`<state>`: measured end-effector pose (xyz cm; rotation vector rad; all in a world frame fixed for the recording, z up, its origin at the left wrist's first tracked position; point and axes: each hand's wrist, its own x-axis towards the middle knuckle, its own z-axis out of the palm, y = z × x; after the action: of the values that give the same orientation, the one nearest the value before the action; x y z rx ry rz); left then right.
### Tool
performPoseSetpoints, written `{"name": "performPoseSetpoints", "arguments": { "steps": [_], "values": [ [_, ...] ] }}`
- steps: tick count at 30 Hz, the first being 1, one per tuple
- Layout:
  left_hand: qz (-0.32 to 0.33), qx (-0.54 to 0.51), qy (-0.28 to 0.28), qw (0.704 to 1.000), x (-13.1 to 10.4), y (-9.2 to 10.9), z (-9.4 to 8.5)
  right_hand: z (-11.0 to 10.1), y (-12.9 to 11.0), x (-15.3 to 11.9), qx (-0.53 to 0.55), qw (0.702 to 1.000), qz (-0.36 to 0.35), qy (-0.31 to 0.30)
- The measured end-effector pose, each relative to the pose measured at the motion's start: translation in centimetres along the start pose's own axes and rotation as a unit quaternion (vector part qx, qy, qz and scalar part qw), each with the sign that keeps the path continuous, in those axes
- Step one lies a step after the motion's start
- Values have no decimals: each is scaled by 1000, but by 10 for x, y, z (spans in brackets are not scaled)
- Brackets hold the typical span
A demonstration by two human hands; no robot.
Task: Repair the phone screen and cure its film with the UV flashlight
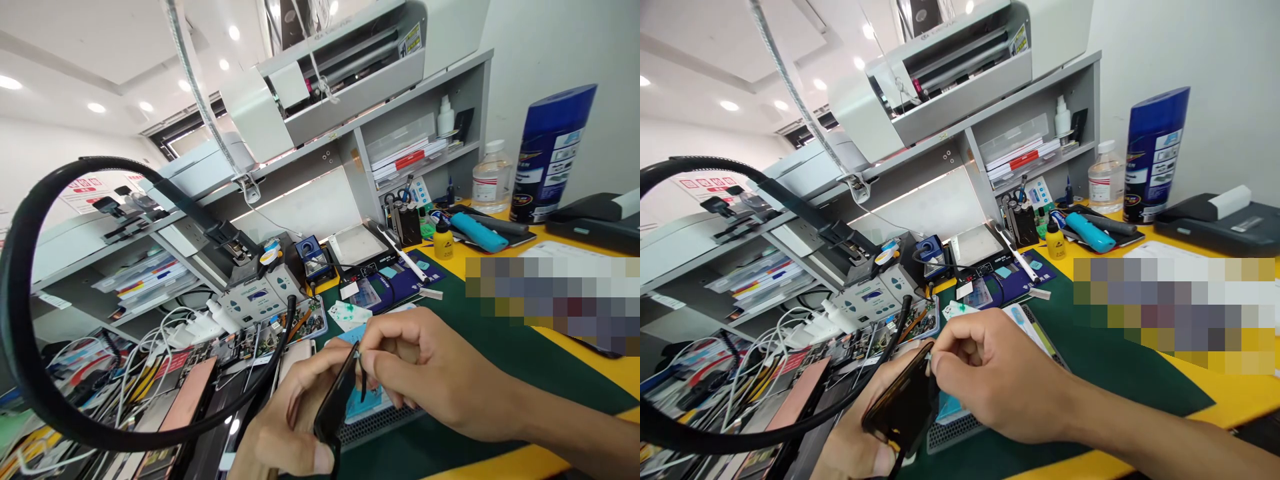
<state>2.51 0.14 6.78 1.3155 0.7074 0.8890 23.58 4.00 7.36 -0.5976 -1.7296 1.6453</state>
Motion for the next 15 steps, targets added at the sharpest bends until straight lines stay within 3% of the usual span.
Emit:
{"name": "performPoseSetpoints", "arguments": {
  "steps": [7, 10, 15],
  "values": [
    [12, 5, -31, 999, 3, 5, -3, 1, -2, 1, 3, 1000, 2, 2],
    [-25, 16, -50, 998, 5, 14, -2, 1, -1, 1, 6, 1000, 9, 1],
    [-14, 2, -42, 999, 8, 14, 2, 1, 0, 0, 5, 1000, 16, 3]
  ]
}}
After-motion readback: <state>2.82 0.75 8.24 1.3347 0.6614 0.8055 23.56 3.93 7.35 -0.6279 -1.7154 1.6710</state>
